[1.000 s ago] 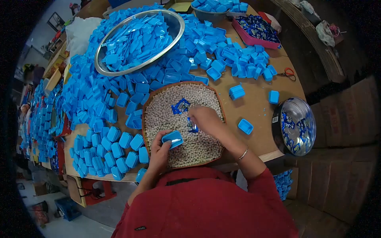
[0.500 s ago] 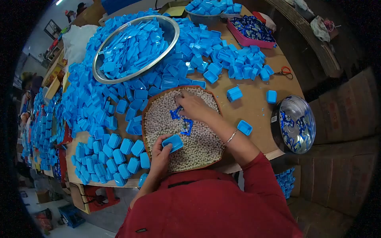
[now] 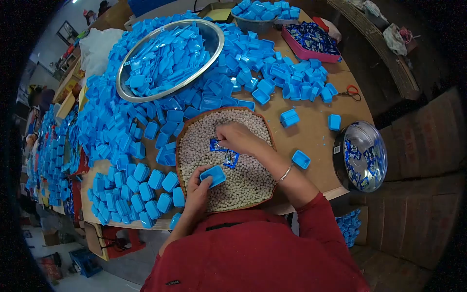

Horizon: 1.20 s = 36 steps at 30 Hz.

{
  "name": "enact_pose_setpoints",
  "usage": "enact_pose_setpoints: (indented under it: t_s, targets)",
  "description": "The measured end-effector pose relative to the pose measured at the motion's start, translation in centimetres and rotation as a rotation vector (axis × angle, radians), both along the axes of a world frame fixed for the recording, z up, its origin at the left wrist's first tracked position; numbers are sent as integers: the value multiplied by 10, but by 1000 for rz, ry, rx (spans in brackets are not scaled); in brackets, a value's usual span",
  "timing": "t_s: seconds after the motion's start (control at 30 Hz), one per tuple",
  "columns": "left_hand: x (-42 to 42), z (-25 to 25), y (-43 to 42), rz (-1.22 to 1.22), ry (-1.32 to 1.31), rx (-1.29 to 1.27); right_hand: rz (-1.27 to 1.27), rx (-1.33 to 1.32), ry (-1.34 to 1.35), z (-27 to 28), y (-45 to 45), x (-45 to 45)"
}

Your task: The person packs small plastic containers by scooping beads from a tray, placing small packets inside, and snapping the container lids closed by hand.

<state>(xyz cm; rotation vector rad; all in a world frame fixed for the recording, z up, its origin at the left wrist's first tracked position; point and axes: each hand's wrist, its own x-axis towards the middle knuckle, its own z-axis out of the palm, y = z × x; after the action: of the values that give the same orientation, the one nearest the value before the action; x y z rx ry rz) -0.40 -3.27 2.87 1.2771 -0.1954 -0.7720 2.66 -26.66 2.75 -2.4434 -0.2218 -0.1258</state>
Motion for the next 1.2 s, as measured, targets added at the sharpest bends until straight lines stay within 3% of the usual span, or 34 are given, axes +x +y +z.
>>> enact_pose_setpoints:
  t_s: [0.1,0.27,0.37,0.47,0.5,0.63,0.77,0.9,1.1,1.2]
  targets:
    - [-1,0,1,15,20,-16,-73,123,-55,14,6,-14]
    - [0,-2,1,20,78,-44,-23,-317,-241,-1,20,-36]
    - [0,2,0,52,79,-37,-199,-33,-138,30,25,-50]
    - [-4,2,0,84,71,-37,71,205,-55,60,24,-64]
    - [-4,0,1,80,61,-53,115,195,-2,59,27,-67]
    - [-5,-1,-1,48,-44,-66,-92,200,90,64,33,-73]
    - [-6,-3,-1,62,-94,-105,3,271,256,77,48,-70]
    - [-6,4,-2,108,-16,-148,-74,255,-74,54,60,-72]
    - [-4,-5,0,38,-175,-67,-8,65,68,70,54,-82]
    - [-4,-5,0,7,-195,-70,-24,146,180,71,52,-77]
